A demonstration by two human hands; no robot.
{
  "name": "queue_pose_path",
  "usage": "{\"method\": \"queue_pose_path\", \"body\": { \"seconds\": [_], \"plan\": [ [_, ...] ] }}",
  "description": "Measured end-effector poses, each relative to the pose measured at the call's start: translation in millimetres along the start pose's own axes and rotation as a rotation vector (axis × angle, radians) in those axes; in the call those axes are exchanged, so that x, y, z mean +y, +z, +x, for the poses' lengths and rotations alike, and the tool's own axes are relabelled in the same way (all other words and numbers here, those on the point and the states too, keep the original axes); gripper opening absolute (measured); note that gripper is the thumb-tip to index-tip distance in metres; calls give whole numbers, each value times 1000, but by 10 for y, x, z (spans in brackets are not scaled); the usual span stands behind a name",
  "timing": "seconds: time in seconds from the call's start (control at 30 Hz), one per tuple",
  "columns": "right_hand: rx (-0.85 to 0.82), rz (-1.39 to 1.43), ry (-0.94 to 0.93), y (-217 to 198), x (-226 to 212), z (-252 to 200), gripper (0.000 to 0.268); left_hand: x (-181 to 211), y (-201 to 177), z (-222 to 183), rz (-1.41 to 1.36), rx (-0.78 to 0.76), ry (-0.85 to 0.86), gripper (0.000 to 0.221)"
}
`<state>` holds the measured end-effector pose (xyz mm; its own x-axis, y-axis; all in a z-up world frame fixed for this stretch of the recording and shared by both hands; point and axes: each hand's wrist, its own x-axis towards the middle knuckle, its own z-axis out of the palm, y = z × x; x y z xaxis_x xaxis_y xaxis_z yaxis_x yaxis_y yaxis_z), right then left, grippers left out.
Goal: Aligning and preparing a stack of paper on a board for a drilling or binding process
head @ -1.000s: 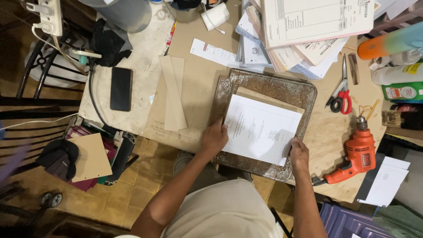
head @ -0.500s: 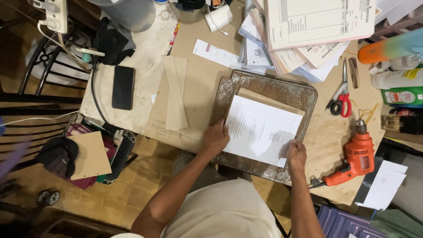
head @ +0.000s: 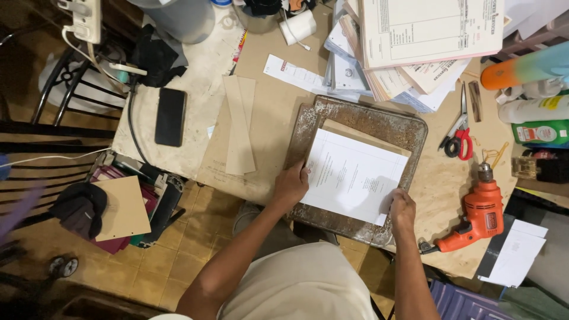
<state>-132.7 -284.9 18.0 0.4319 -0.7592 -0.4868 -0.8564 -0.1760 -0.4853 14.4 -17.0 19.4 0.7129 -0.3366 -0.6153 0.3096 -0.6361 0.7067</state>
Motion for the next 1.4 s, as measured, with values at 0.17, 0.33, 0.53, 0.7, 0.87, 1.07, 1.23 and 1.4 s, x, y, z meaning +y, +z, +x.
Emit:
{"method": "queue_pose_path", "body": {
  "seconds": [0.17, 0.33, 0.53, 0.7, 0.87, 1.07, 1.23, 1.4],
  "plan": [
    [-7, 20, -38, 66, 210, 155, 43, 85, -60, -63, 7, -40, -67, 54],
    [-46, 125, -23, 60, 375, 299, 43, 51, -254, -148, -48, -14, -35, 53],
    [-36, 325, -7, 151, 626, 541, 51, -295, -437, -63, -89, 124, 18, 50],
    [-30, 327, -26, 186, 749, 569, 48, -448, -372, -5, -54, 133, 50, 51],
    [-39, 268, -40, 95, 603, 413, 44, 7, -456, -336, 70, 82, 74, 51],
    [-53, 235, -39, 51, 328, 186, 48, -135, -57, -62, 101, 57, 66, 50],
    [-75, 193, -58, 32, 331, 150, 49, 16, 21, -104, 127, 29, 13, 53],
    [-68, 137, -74, -62, 18, -147, 50, 19, 33, -113, 146, 11, -7, 53]
  ]
}}
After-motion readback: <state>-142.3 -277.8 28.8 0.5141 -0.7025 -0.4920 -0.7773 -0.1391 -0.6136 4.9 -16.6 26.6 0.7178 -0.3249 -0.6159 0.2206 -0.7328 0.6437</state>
